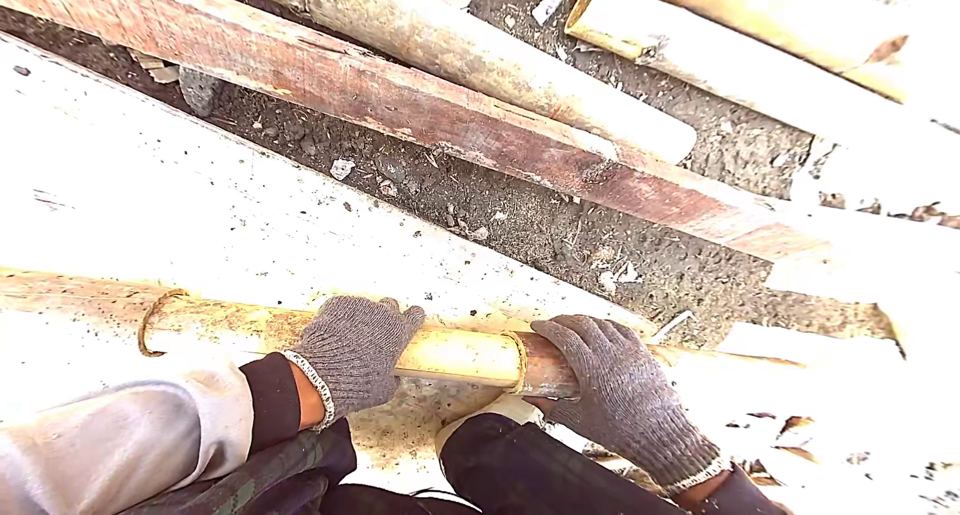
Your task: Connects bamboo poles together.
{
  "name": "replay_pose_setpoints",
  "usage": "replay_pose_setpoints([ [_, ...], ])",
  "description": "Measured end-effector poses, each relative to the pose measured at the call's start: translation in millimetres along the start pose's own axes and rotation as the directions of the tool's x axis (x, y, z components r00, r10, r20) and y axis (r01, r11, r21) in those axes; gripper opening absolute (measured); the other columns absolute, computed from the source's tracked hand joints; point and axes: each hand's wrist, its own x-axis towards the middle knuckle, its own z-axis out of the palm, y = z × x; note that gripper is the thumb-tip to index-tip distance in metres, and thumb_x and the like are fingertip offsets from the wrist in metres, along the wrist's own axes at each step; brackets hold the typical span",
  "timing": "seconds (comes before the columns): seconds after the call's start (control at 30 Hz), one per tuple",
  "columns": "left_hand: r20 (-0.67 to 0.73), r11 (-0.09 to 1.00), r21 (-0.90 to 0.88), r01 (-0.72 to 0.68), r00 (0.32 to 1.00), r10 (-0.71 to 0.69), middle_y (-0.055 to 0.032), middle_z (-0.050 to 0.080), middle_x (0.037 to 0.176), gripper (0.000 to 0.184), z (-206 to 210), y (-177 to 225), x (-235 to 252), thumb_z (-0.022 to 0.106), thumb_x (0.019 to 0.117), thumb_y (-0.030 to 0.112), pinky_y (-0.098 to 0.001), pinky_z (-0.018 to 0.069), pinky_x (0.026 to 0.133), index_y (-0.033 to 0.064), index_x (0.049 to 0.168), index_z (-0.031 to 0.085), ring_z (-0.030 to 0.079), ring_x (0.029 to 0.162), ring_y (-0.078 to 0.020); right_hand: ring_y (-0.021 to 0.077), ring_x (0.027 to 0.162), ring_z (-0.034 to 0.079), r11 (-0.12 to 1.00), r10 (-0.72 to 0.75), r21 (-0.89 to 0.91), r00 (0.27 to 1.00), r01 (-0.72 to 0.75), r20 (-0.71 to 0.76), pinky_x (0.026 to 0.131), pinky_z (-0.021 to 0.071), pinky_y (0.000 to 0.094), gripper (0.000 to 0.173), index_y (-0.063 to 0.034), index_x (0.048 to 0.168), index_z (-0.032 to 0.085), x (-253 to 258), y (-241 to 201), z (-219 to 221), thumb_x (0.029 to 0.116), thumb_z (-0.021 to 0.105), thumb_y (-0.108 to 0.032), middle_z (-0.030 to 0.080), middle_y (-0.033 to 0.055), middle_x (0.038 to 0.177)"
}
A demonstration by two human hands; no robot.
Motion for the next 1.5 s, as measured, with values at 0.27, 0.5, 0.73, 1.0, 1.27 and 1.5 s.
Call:
replay_pose_setpoints([
  [0.27, -0.018, 1.0, 0.018, -0.004, 1.0, 0.005, -0.0056, 0.068, 0.105, 0.069, 2, 0, 1, 0.08, 0.0732, 0.049, -0.0466, 0.0536, 0.063, 0.027, 0.136, 0.06, 0.067, 0.083, -0.0278, 0.0289, 0.106, 0.068, 1.0, 0.007, 0.014, 1.0, -0.007, 0.008, 0.091, 0.0545, 0.0547, 0.084, -0.0212, 0.126, 0.068, 1, 1, 0, 0.0612, 0.074, -0.075, 0.071, 0.0054, 0.115],
  [0.5, 0.005, 1.0, 0.001, -0.001, 1.0, 0.001, -0.0054, 0.067, 0.104, 0.062, 1, -1, 3, 0.075, 0.0783, 0.048, -0.0472, 0.0531, 0.062, 0.0277, 0.134, 0.059, 0.067, 0.081, -0.0273, 0.028, 0.106, 0.068, 1.0, 0.019, 0.012, 1.0, -0.019, 0.012, 0.091, 0.0551, 0.054, 0.083, -0.0237, 0.125, 0.068, 1, 0, 2, 0.0582, 0.076, -0.072, 0.071, 0.0038, 0.116],
  [0.73, -0.009, 1.0, 0.01, -0.005, 1.0, 0.005, -0.0041, 0.067, 0.103, 0.062, 3, -1, 3, 0.075, 0.0779, 0.05, -0.0456, 0.053, 0.061, 0.0284, 0.134, 0.059, 0.067, 0.082, -0.0257, 0.0274, 0.106, 0.068, 1.0, 0.022, 0.011, 1.0, -0.023, 0.018, 0.091, 0.0552, 0.0538, 0.083, -0.0238, 0.126, 0.067, 2, -1, 1, 0.0569, 0.078, -0.069, 0.071, 0.0037, 0.115],
  [1.0, 0.012, 1.0, 0.006, 0.012, 1.0, -0.012, -0.0046, 0.067, 0.108, 0.064, 0, 0, 1, 0.076, 0.0768, 0.052, -0.0483, 0.0539, 0.065, 0.0275, 0.134, 0.059, 0.067, 0.085, -0.0272, 0.0297, 0.102, 0.069, 0.999, 0.007, 0.032, 1.0, -0.007, -0.019, 0.089, 0.0556, 0.0553, 0.081, -0.0215, 0.126, 0.067, 0, -1, 6, 0.0589, 0.077, -0.066, 0.071, 0.0064, 0.112],
  [1.27, 0.014, 0.999, -0.032, 0.009, 1.0, -0.009, -0.006, 0.067, 0.109, 0.061, 4, -2, 1, 0.075, 0.0789, 0.047, -0.0515, 0.0535, 0.066, 0.0282, 0.134, 0.058, 0.067, 0.087, -0.0289, 0.0319, 0.098, 0.07, 0.999, 0.002, 0.047, 0.998, 0.001, -0.061, 0.087, 0.0557, 0.0575, 0.081, -0.0197, 0.123, 0.068, 0, 0, 12, 0.0564, 0.075, -0.066, 0.071, 0.0076, 0.108],
  [1.5, -0.016, 0.997, -0.07, -0.013, 1.0, 0.012, -0.0086, 0.067, 0.107, 0.061, 4, -1, 0, 0.078, 0.077, 0.042, -0.0545, 0.0537, 0.064, 0.0251, 0.133, 0.059, 0.067, 0.087, -0.0323, 0.0411, 0.1, 0.069, 0.995, -0.008, 0.095, 0.999, 0.011, -0.031, 0.084, 0.0535, 0.0643, 0.085, -0.017, 0.125, 0.067, -2, 5, 11, 0.0563, 0.077, -0.067, 0.071, 0.0155, 0.111],
])
